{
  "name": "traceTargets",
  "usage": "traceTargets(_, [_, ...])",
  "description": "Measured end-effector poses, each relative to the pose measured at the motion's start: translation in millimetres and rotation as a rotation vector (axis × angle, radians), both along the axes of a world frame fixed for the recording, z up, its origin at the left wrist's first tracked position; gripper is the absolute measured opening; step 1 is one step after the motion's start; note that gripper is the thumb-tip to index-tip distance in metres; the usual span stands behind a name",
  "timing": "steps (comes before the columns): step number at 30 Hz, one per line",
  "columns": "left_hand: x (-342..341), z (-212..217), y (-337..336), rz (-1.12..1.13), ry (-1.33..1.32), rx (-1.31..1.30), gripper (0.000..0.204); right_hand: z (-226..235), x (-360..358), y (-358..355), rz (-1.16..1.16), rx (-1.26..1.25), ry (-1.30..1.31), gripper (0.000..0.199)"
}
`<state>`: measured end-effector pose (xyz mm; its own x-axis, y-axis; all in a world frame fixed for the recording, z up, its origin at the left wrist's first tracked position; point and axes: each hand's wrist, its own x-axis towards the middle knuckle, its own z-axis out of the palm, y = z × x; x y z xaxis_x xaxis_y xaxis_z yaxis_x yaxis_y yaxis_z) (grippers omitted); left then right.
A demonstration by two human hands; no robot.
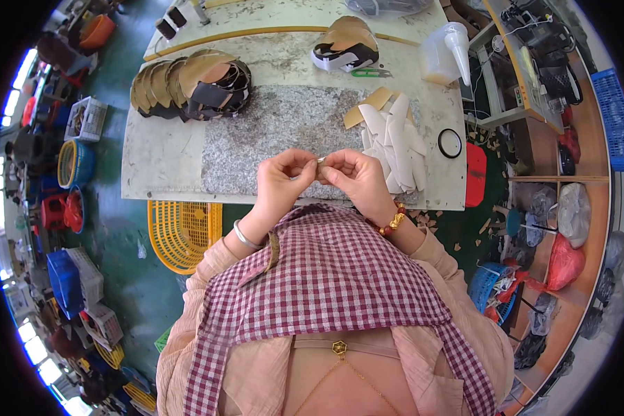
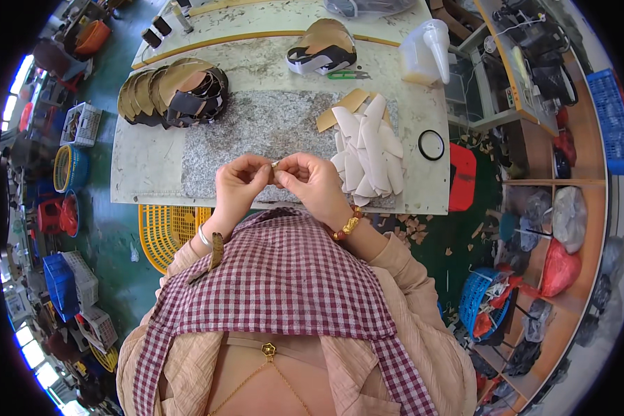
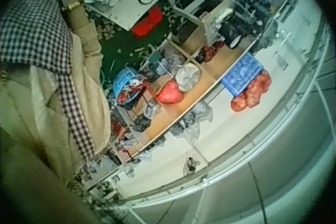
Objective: Marking footwear components and applying linings or adhesive strips to assemble shoe uppers.
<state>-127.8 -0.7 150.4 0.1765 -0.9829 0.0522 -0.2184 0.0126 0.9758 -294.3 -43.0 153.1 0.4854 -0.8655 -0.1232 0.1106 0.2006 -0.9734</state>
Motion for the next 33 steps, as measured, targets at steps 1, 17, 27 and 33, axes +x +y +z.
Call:
traceTargets(1, [1,-4,0,0.01,0.055,0.02,0.007,2,1,1,-0.01,0.023,0.006,0.014])
traceTargets(17, [-1,-6,-2,0.07,0.628,0.253,0.007,-12,-1,-6,-0.028,0.132,-0.139,0.006])
traceTargets(27, [12,-26,-4,0.116,0.558,0.093,0.009,-10,-13,-6,0.07,-0.006,0.08,0.003])
traceTargets(33, [63,-19,-18,0.238,0.678,0.02,0.008,-48,-127,15,0.064,0.054,0.364,0.006])
